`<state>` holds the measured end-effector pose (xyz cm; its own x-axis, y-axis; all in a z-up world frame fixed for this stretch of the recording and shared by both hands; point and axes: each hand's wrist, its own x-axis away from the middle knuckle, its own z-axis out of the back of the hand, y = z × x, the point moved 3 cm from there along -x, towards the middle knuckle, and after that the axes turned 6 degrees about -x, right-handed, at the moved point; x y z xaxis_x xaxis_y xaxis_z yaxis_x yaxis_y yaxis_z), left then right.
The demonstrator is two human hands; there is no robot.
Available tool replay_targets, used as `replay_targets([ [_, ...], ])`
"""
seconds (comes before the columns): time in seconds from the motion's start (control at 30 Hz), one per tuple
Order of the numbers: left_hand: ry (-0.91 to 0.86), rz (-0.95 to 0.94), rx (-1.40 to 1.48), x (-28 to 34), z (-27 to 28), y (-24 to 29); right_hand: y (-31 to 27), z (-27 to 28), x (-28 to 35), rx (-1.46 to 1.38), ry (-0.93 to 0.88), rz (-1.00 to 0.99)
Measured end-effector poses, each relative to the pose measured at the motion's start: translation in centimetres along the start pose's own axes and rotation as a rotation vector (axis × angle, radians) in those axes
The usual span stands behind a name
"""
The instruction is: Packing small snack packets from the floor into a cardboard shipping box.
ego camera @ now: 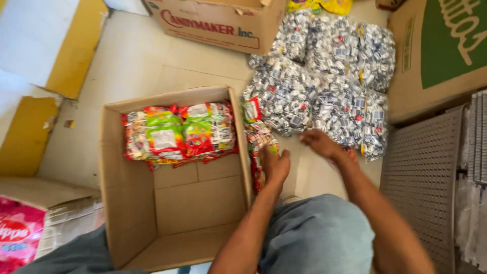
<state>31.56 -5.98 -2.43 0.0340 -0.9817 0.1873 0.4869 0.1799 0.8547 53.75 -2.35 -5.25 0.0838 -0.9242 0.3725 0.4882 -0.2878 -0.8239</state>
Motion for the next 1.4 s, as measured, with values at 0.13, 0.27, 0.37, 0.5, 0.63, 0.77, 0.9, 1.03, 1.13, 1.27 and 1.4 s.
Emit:
replay_targets([
  [0.13, 0.204, 0.445, -0.323, -0.2, -1.4, -4.4, 3.3, -6.4, 0.1, -0.062, 0.002, -0.078],
  [0.27, 0.202, 0.528, -0.242, -0.5, 0.3, -6.0, 3.7, -12.8, -0.8, -0.474, 0.158, 0.083],
  [0.37, 0.264, 0.470, 0.007, -0.9, -0.1, -7.3, -1.0, -12.7, 1.1, -0.439, 0.195, -0.285],
  [0.5, 0.085, 0.677, 0.030, -0.8, 0.5, -5.6, -0.8, -9.9, 3.4, -0.636, 0.071, -0.417],
  [0.63, 0.004, 0.452, 0.120, -1.1, -1.8, -5.4, -4.6, -5.0, 6.6, -0.808, 0.115, -0.234],
  [0.77, -0.235, 0.235, 0.685, 0.2, -0.8, 1.4, -7.1, -1.2, 9.6, -0.716, 0.121, -0.037],
  [0.9, -0.369, 0.213, 0.769, 1.3, 2.6, 6.2, -10.7, 1.2, 12.1, -0.644, 0.257, -0.059],
  [1.03, -0.300, 0.112, 0.895, 1.7, 5.0, 8.2, -15.1, 2.8, 14.1, -0.439, 0.230, 0.004],
  [1.13, -0.215, 0.046, 1.009, 1.1, 6.5, 9.3, -15.1, 3.0, 14.5, -0.536, 0.028, -0.075],
  [1.27, -0.087, 0.005, 1.114, 0.3, 8.6, 10.5, -11.4, 3.3, 12.9, -0.782, -0.050, -0.108],
  [1.4, 0.001, -0.021, 1.249, 1.0, 14.3, 13.9, -23.2, 1.7, 13.1, -0.962, -0.049, 0.018],
])
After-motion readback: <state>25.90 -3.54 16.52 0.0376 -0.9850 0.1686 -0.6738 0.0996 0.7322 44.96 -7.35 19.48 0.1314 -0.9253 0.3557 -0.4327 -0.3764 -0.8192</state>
